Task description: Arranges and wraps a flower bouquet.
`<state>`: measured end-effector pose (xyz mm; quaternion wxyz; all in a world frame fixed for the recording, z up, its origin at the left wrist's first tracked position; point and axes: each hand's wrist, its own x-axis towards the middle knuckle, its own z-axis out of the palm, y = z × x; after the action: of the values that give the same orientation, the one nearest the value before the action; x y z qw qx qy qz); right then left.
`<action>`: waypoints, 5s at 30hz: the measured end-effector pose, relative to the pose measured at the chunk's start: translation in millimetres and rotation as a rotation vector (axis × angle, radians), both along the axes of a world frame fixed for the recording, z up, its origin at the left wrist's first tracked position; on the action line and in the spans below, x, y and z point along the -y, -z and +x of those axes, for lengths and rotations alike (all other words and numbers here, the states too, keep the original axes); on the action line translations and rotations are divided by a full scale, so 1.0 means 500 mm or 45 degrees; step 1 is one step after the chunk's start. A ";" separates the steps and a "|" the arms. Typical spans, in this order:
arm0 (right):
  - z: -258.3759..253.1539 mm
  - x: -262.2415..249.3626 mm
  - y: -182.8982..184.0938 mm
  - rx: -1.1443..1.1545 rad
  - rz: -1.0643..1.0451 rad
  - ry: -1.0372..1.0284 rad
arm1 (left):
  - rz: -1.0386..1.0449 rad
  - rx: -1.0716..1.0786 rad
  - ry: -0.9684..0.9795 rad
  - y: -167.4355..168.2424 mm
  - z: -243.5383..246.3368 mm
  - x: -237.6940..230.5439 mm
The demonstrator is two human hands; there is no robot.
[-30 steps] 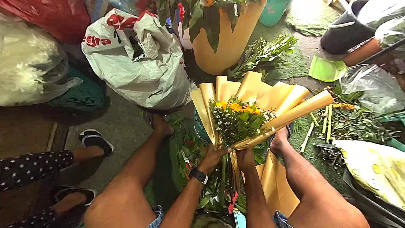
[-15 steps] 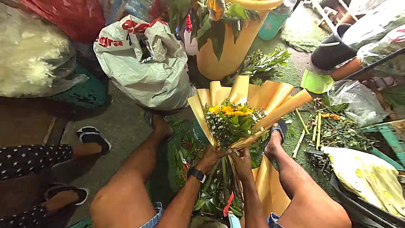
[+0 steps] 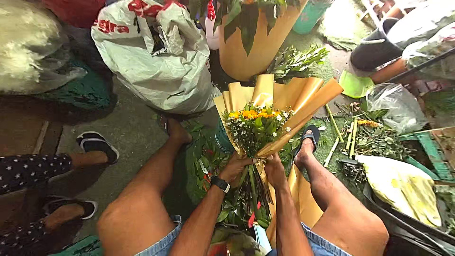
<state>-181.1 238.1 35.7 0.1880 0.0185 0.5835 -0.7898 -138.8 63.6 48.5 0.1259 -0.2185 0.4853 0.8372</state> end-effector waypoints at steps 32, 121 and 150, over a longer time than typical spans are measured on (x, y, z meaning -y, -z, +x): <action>0.050 -0.039 0.054 0.327 0.022 -0.252 | 0.651 -0.088 0.086 0.090 0.000 0.053; -0.005 0.236 -0.767 -1.518 1.331 -0.075 | -0.276 -0.499 -0.053 -0.143 0.065 -0.023; 0.277 0.178 -0.017 0.610 -1.239 -0.399 | 0.199 -0.486 -0.249 -0.539 0.031 0.010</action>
<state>-42.6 149.3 44.2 0.4172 0.0217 0.0889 -0.9042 -123.1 58.6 318.2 -0.0333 -0.0917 0.4105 0.9066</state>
